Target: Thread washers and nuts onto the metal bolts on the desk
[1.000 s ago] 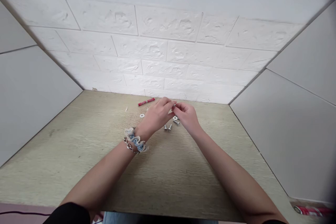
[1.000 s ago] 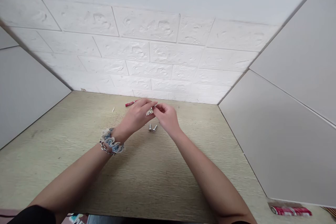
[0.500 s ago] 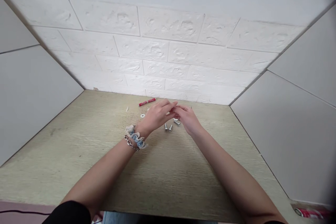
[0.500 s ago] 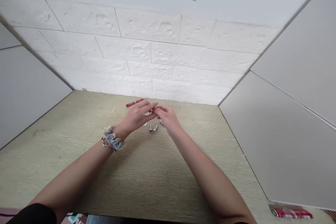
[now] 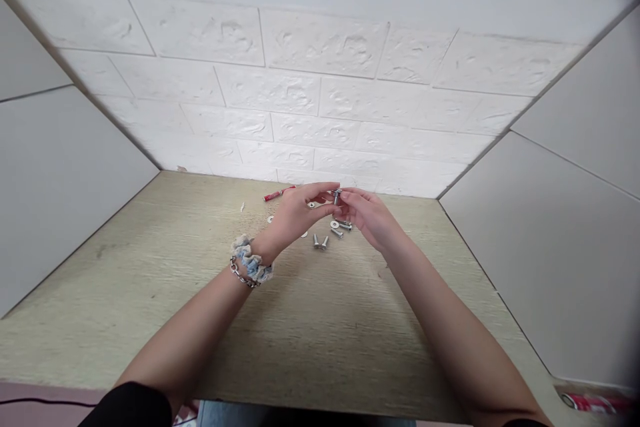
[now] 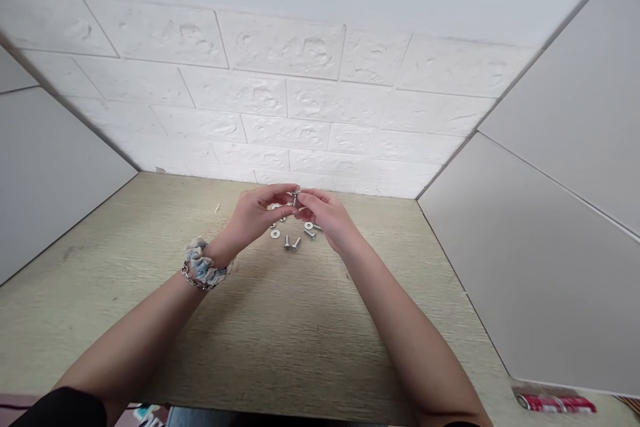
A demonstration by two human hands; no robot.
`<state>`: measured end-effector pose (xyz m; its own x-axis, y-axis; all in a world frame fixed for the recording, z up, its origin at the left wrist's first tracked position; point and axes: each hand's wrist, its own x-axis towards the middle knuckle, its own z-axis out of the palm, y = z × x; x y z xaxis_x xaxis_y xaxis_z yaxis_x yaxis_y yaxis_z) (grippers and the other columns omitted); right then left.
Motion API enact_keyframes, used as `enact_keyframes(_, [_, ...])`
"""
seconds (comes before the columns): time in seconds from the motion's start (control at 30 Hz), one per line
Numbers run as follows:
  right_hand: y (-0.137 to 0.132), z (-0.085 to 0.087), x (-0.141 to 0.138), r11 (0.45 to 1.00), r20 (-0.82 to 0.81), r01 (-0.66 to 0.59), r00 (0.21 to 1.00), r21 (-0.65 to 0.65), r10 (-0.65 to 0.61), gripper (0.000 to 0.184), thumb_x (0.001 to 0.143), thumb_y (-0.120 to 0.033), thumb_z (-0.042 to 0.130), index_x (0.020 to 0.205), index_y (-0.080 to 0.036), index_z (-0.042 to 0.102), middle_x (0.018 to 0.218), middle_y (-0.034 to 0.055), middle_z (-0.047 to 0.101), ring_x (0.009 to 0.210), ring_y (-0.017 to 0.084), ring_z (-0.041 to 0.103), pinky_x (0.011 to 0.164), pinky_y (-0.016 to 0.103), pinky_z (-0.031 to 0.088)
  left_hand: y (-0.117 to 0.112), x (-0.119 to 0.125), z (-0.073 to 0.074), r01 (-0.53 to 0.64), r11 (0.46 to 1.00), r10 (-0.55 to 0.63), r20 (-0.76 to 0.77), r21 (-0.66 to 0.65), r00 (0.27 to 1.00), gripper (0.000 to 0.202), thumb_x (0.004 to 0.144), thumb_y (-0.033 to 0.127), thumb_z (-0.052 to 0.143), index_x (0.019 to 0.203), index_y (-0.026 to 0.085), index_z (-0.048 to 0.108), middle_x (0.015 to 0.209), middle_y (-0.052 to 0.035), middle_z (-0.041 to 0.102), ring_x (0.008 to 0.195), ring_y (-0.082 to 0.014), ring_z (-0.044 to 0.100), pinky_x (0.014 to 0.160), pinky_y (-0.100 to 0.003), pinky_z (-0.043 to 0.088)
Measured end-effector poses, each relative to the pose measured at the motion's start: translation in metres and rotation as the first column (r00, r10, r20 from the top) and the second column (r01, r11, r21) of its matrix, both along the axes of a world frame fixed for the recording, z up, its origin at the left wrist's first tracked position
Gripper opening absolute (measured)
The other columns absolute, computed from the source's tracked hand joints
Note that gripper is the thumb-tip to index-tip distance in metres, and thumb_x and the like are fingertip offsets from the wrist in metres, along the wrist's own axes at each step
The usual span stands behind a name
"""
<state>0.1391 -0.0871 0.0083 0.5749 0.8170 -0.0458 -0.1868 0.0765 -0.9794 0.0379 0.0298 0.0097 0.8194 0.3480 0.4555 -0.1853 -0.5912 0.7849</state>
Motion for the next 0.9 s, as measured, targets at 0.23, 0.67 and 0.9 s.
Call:
enact_keyframes(0.23, [-0.003,0.006,-0.003,1.0,0.041,-0.001,0.999,0.015,0.0,0.021,0.069,-0.036,0.062,0.076,-0.016,0.064,0.073,0.0033,0.063,0.062,0.011,0.056,0.064,0.026,0.046,0.004,-0.004,0.008,0.01,0.987,-0.026,0.098,0.162,0.995,0.029,0.069,0.029,0.07,0.096,0.019,0.066,0.096,-0.0046,0.067,0.087,-0.0148,0.06,0.083,-0.028,0.046])
enact_keyframes(0.67, [-0.01,0.012,0.001,0.987,0.314,-0.037,0.945,-0.157,0.086,0.031,0.077,-0.04,0.054,0.09,-0.015,0.065,0.074,0.0032,0.061,0.062,0.01,0.053,0.059,0.023,0.043,0.0,-0.002,-0.003,-0.091,0.922,0.03,0.163,0.377,0.986,0.048,0.066,0.032,0.072,0.109,0.019,0.055,0.09,-0.0031,0.065,0.084,-0.0136,0.06,0.081,-0.029,0.046])
enact_keyframes(0.9, [-0.009,0.009,0.0,0.986,0.462,0.039,0.886,-0.165,0.042,0.029,0.073,-0.033,0.056,0.094,-0.015,0.065,0.077,0.0026,0.063,0.067,0.012,0.055,0.059,0.022,0.04,0.001,0.002,-0.01,-0.092,0.868,0.033,0.127,0.488,0.991,0.043,0.076,0.034,0.063,0.115,0.02,0.052,0.096,-0.0037,0.064,0.091,-0.0147,0.058,0.086,-0.029,0.043])
